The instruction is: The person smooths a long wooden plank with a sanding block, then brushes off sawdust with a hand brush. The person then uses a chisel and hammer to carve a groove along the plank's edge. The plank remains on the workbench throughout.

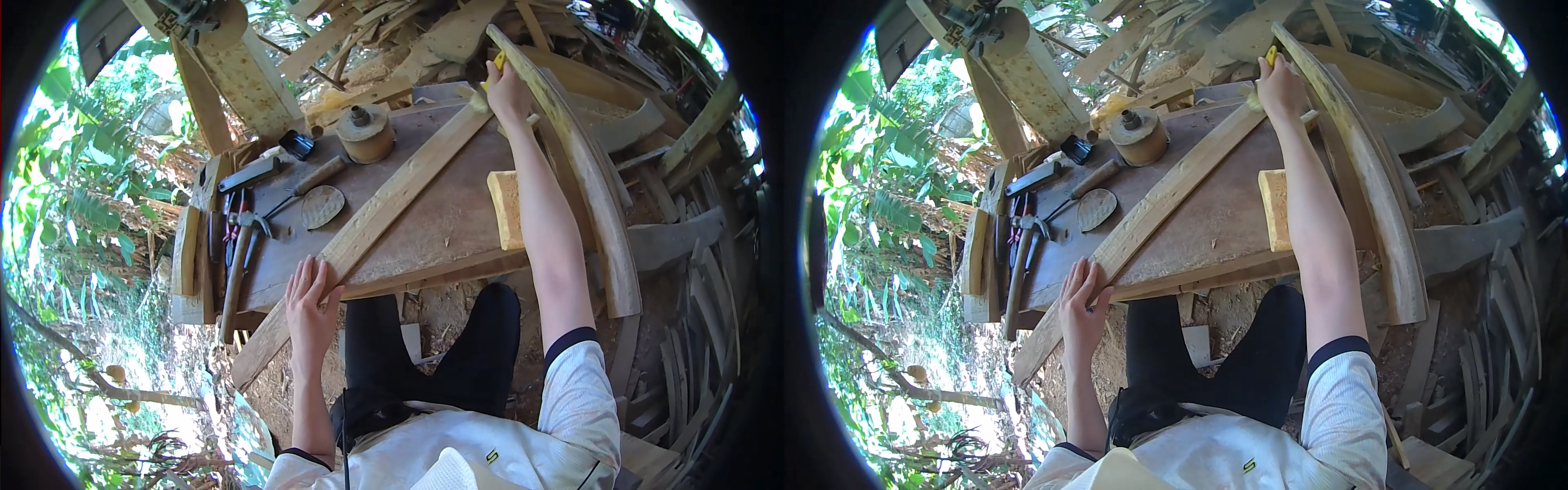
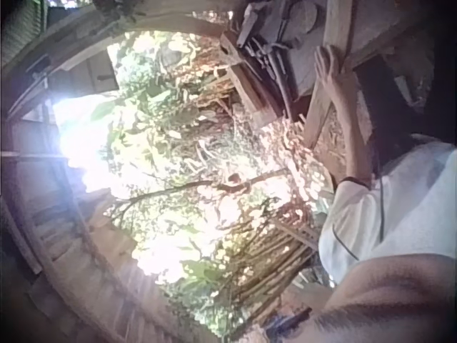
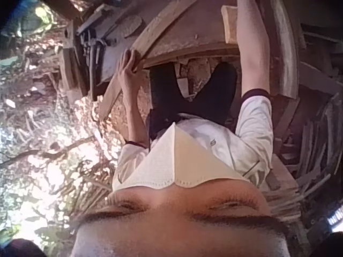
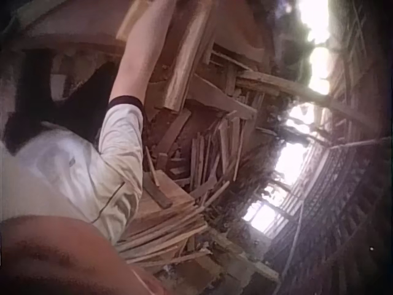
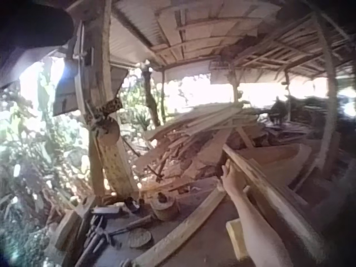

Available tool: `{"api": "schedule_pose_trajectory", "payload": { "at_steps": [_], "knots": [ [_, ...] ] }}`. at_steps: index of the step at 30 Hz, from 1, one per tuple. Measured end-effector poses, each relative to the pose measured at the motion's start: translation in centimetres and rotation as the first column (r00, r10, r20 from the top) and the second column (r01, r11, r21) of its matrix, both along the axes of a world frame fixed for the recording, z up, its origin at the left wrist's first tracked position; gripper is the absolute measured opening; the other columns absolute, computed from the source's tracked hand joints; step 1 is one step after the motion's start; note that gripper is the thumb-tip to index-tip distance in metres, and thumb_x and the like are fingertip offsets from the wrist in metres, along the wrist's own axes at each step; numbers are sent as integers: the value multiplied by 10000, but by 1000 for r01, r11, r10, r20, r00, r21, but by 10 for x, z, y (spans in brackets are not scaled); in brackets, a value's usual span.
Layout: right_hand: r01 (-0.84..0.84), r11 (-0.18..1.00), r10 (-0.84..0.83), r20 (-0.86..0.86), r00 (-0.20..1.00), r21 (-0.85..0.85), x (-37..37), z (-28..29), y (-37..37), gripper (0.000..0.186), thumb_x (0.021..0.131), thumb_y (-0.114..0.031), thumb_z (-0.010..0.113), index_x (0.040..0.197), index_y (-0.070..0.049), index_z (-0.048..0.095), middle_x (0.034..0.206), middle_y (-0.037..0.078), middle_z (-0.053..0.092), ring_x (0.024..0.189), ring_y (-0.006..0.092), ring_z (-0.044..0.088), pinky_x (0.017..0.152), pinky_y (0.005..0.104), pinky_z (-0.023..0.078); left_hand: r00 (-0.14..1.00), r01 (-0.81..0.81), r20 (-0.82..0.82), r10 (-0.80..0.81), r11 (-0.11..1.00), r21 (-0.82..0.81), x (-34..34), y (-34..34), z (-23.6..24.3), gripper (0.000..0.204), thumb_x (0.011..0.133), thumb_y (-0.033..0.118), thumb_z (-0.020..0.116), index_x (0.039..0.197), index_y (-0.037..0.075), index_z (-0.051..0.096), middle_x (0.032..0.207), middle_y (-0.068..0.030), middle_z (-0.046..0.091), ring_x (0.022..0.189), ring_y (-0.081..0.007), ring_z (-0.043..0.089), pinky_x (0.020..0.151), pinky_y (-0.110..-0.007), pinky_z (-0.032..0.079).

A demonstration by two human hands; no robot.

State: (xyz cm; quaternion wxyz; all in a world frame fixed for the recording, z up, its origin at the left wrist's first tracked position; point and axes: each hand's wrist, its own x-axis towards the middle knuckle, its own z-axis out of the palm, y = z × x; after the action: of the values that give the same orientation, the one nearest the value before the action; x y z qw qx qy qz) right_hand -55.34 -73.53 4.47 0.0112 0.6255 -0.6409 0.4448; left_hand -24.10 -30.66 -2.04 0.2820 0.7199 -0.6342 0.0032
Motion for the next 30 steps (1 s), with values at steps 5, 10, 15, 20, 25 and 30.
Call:
{"api": "schedule_pose_trajectory", "payload": {
  "at_steps": [5, 10, 15, 20, 25, 30],
  "knots": [
    [3, 998, 3, 89, 996, -64, -2, 0, -2, 456, 1105, -486, 500, 1186, -75, 679, 1024, 209, 778, 961, 448, 749, 825, 570, 579, 1000, 5, 21, -4, 1000, -18, 0, 2, -4, 428, 1010, 200, 720, 1405, 38, 698, 1527, -227, 602, 1441, -434, 534, 1224, -530, 388],
    [28, 997, -27, 20, 999, -67, 13, -1, 5, 442, 1113, -470, 487, 1200, -82, 680, 986, 223, 777, 929, 447, 757, 815, 569, 590, 999, -26, 42, 27, 1000, -11, 2, 3, -3, 367, 1040, 158, 674, 1380, 26, 715, 1516, -232, 610, 1441, -442, 533, 1213, -526, 396],
    [-2, 998, 3, 25, 1000, -60, 6, -2, 6, 429, 1107, -466, 503, 1160, -79, 680, 987, 205, 780, 919, 447, 754, 802, 573, 585, 999, -45, 16, 45, 999, -23, -11, -8, -6, 373, 1036, 157, 677, 1379, 16, 713, 1500, -244, 620, 1426, -437, 551, 1197, -517, 412],
    [-87, 994, 96, 146, 985, -62, 9, -1, 7, 436, 1099, -463, 518, 1105, -63, 691, 989, 190, 778, 976, 434, 745, 838, 551, 571, 995, -67, 75, 71, 996, -59, -19, -17, -8, 366, 1038, 150, 668, 1372, 10, 716, 1486, -254, 627, 1410, -432, 567, 1191, -509, 420],
    [-170, 977, 193, 198, 961, -125, 12, -4, 5, 449, 1094, -468, 529, 1122, -58, 709, 931, 186, 757, 998, 424, 738, 846, 546, 561, 993, -73, 83, 79, 995, -73, -22, -20, -9, 373, 1041, 159, 665, 1378, 8, 711, 1481, -249, 633, 1410, -431, 568, 1194, -513, 418],
    [-147, 982, 157, 84, 984, -116, 18, -10, 1, 447, 1088, -460, 547, 1163, -53, 717, 973, 205, 765, 1015, 431, 737, 866, 546, 563, 991, -78, 102, 83, 995, -54, -27, -22, -10, 406, 1063, 229, 644, 1405, 17, 695, 1509, -248, 613, 1432, -433, 548, 1211, -515, 394]
  ]
}}
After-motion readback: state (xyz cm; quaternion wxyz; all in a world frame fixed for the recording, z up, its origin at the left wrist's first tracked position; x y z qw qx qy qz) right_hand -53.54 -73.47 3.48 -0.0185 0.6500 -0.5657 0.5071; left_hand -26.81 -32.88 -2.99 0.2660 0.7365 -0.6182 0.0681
